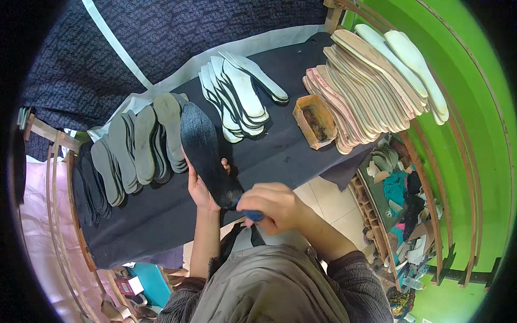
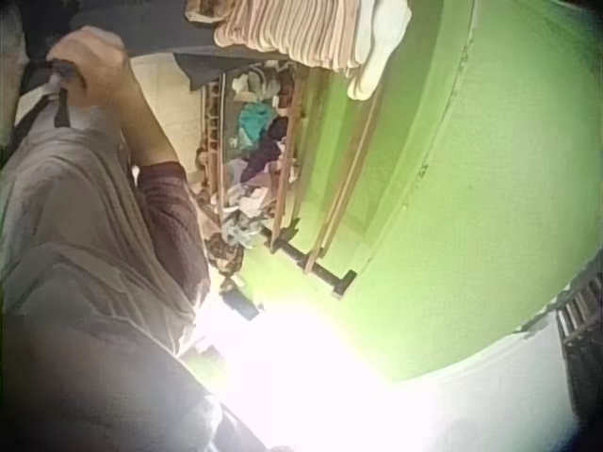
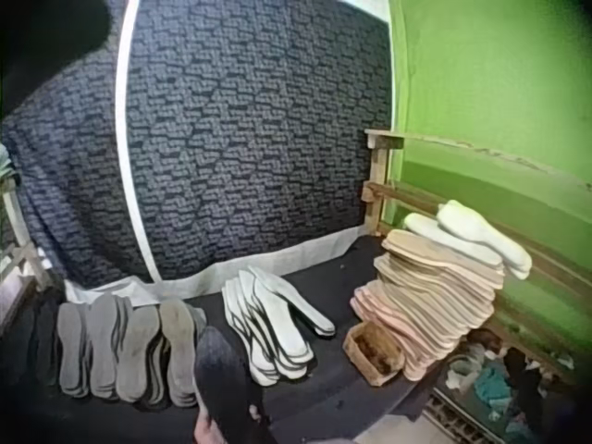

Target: The person applies glue onto shoe insoles using a brush, places a glued insole onto a wooden rack, and then applies glue to another shoe insole.

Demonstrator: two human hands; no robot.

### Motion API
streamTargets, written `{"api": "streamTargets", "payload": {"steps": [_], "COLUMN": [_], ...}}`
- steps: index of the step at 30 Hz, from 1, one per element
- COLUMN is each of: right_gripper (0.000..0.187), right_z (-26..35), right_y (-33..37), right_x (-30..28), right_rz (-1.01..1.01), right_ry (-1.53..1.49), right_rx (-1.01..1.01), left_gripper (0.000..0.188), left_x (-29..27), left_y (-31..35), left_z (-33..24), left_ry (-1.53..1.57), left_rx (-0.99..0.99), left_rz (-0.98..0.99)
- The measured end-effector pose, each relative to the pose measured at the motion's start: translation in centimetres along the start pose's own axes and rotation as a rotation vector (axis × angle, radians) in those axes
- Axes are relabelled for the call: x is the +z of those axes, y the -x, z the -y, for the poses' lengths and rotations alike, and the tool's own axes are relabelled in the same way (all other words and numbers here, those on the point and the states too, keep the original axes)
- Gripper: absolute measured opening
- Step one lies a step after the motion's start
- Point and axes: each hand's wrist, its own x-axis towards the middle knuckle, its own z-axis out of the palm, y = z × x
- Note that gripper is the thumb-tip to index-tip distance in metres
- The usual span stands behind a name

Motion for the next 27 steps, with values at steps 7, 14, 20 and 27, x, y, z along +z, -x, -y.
{"api": "streamTargets", "payload": {"steps": [7, 14, 20, 27], "right_gripper": [0.025, 0.026, 0.026, 0.036], "right_z": [-0.2, 0.4, 0.7, 0.5], "right_y": [-0.8, 0.2, 0.0, -0.4], "right_x": [0.0, 1.8, 1.9, -0.3], "right_rz": [-0.116, -0.038, -0.006, -0.081], "right_ry": [0.088, 0.045, -0.073, 0.073], "right_rx": [0.007, -0.064, -0.032, 0.028], "left_gripper": [0.043, 0.042, 0.042, 0.042], "left_x": [-0.2, -0.6, -1.0, -0.9], "left_y": [-0.1, -0.2, -0.1, 0.0], "left_z": [-0.1, -0.1, -0.1, -0.2], "left_ry": [0.008, 0.061, 0.084, 0.026], "left_rx": [-0.011, -0.045, -0.034, 0.002], "left_rz": [0.002, 0.031, 0.01, 0.067]}}
